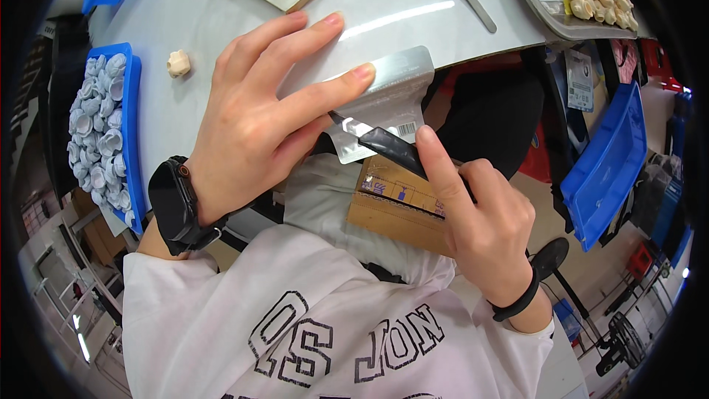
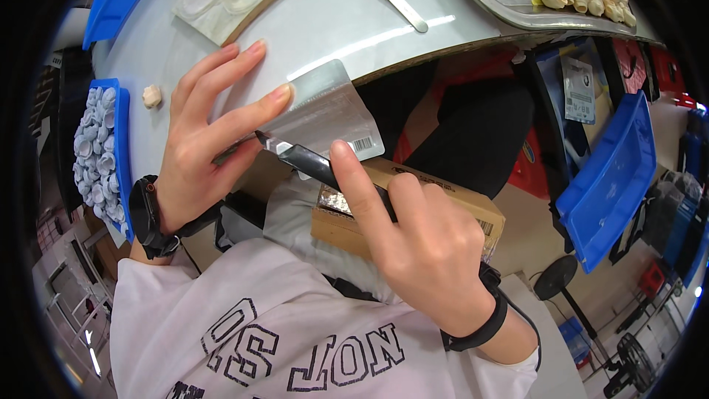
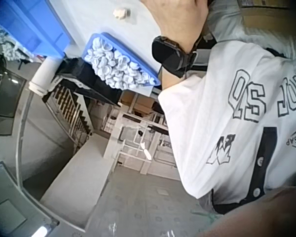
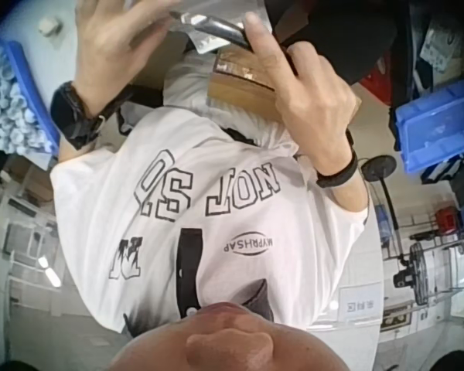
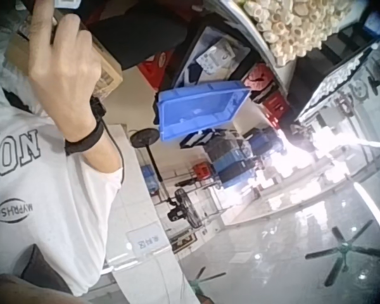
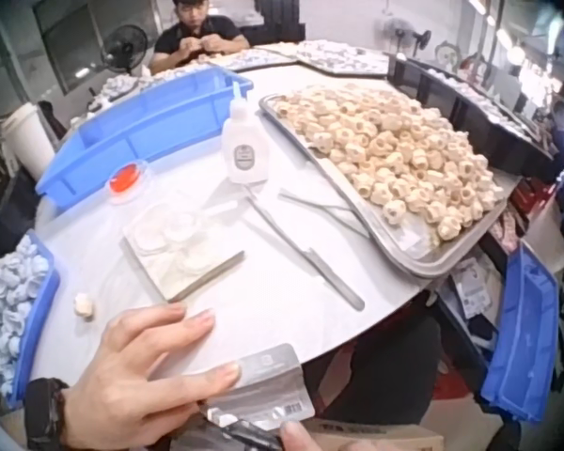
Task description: The person opens a cardboard box and removes a silver foil packet. They use a utility knife to carefully cut open the foil packet and then place the contents into a brown paper bag. The person then places the brown paper bag into a blue plastic bin.
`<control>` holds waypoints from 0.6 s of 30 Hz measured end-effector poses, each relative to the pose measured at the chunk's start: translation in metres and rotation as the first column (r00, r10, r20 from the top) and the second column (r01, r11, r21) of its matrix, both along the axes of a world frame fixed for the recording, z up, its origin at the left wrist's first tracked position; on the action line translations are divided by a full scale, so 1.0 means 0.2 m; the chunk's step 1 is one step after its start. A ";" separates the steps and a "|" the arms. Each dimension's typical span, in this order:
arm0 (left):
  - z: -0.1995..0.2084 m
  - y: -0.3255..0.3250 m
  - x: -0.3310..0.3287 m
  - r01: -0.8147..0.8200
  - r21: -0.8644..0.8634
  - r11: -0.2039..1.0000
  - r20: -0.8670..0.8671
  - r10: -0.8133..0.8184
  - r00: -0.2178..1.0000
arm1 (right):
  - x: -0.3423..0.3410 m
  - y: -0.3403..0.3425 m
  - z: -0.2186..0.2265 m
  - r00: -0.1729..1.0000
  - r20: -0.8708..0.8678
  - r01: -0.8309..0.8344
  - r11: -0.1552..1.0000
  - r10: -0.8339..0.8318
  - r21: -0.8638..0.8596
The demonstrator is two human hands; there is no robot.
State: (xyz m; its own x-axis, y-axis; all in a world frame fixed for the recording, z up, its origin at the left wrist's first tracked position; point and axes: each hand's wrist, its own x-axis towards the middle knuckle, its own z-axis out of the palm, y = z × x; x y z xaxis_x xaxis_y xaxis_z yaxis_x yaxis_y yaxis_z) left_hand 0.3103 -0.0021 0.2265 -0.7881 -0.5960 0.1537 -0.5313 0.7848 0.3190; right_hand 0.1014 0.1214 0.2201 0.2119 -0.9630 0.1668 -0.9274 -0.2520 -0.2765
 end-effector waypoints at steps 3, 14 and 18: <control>-0.01 -0.01 0.00 0.007 -0.005 1.000 -0.008 -0.007 1.000 | 0.03 -0.02 0.00 1.000 0.002 0.012 1.000 -0.012 -0.012; -0.01 -0.01 0.00 0.005 -0.008 1.000 -0.007 -0.005 1.000 | -0.01 -0.01 -0.01 0.999 0.021 0.039 0.999 -0.039 -0.011; 0.00 0.00 0.00 0.005 -0.007 1.000 0.000 -0.005 1.000 | -0.03 0.01 -0.02 0.998 -0.022 0.050 0.997 -0.051 -0.055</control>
